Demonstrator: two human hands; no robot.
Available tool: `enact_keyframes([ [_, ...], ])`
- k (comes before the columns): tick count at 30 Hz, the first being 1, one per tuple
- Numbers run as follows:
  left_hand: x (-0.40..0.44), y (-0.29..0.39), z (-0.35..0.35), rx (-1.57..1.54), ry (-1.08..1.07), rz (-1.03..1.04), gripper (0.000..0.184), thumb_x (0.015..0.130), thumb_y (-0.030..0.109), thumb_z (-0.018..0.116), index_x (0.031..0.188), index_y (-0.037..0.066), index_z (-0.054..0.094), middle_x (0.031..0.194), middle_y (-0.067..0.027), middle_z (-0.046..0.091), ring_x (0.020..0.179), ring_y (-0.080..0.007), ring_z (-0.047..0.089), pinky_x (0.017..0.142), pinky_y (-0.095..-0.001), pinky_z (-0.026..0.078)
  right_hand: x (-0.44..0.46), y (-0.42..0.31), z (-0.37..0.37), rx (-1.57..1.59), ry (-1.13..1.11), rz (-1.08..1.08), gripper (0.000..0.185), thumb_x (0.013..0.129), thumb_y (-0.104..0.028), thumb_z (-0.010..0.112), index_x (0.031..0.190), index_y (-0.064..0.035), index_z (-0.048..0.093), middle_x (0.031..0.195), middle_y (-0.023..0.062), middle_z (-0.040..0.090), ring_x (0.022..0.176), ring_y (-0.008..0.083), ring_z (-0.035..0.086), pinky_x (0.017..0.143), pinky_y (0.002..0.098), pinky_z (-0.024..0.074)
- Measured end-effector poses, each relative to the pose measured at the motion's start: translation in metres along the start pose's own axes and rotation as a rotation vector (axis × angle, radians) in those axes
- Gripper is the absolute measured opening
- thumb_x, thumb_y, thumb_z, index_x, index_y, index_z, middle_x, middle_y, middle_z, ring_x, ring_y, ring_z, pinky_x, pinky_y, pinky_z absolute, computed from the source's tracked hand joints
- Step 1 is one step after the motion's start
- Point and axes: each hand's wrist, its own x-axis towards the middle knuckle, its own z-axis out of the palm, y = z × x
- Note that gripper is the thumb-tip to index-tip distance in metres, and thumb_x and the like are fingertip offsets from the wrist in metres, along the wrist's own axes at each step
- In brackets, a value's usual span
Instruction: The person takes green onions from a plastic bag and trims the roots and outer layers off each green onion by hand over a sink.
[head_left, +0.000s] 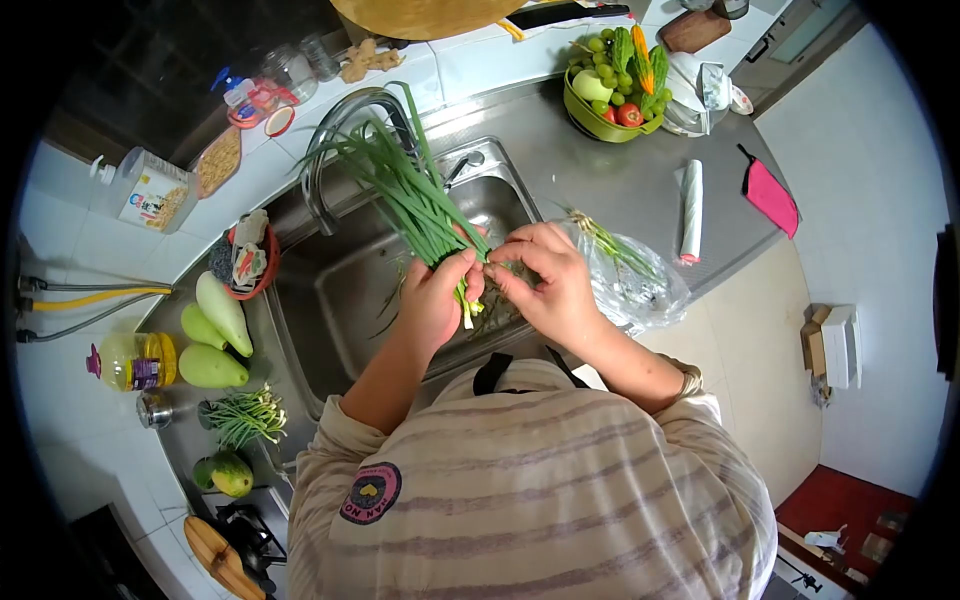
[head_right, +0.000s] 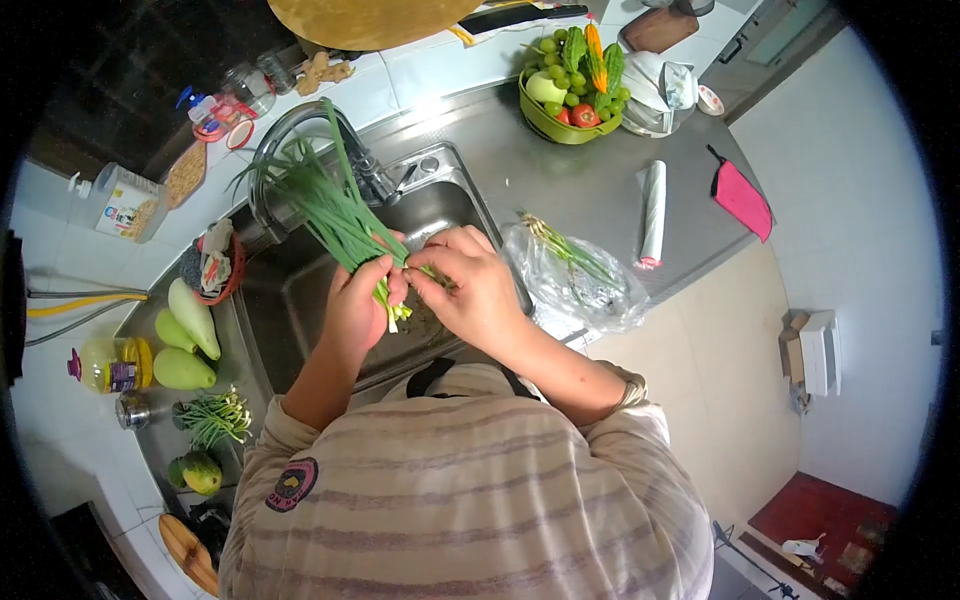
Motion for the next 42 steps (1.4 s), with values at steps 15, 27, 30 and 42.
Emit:
enact_keyframes([
  [15,0.008,0.029,-0.01,-0.082,0.067,0.067,0.019,0.085,0.014,0.048,0.1,0.002,0.049,0.073,-0.0009,0.045,0.055,-0.0085,0.04,0.048,-0.0228,0.03,-0.012,0.011,-0.018,0.368,-0.14,0.19,0.005,0.078,-0.001,0.059,0.082,-0.0004,0.055,0.079,0.0058,0.05,0.068,0.0134,0.049,0.056,0.0236,0.0399],
  [27,0.006,0.034,-0.005,-0.076,0.078,0.13,0.02,0.085,0.013,0.05,0.101,0.001,0.048,0.073,-0.0018,0.045,0.054,-0.0082,0.04,0.047,-0.0224,0.03,0.006,0.008,-0.008,0.26,-0.194,0.096,0.018,0.08,-0.003,0.06,0.098,0.0003,0.059,0.081,0.0073,0.057,0.069,0.013,0.054,0.058,0.0236,0.0419],
  [30,0.004,0.031,-0.004,0.164,0.041,0.146,0.019,0.083,0.009,0.055,0.099,0.001,0.05,0.065,-0.0026,0.047,0.052,-0.0089,0.041,0.048,-0.0226,0.032,0.007,0.009,-0.004,0.402,-0.378,0.326,0.018,0.083,-0.004,0.058,0.101,0.002,0.057,0.074,0.0009,0.055,0.065,0.0057,0.048,0.058,0.0191,0.0388],
  [42,0.006,0.024,-0.01,0.061,0.124,0.148,0.008,0.081,0.002,0.056,0.088,0.003,0.054,0.067,-0.0052,0.049,0.054,-0.0108,0.044,0.047,-0.0223,0.033,0.01,0.035,0.007,1.046,0.174,0.557,0.005,0.09,-0.009,0.041,0.094,-0.0061,0.043,0.085,0.0043,0.059,0.054,0.0044,0.041,0.049,0.0184,0.0363],
])
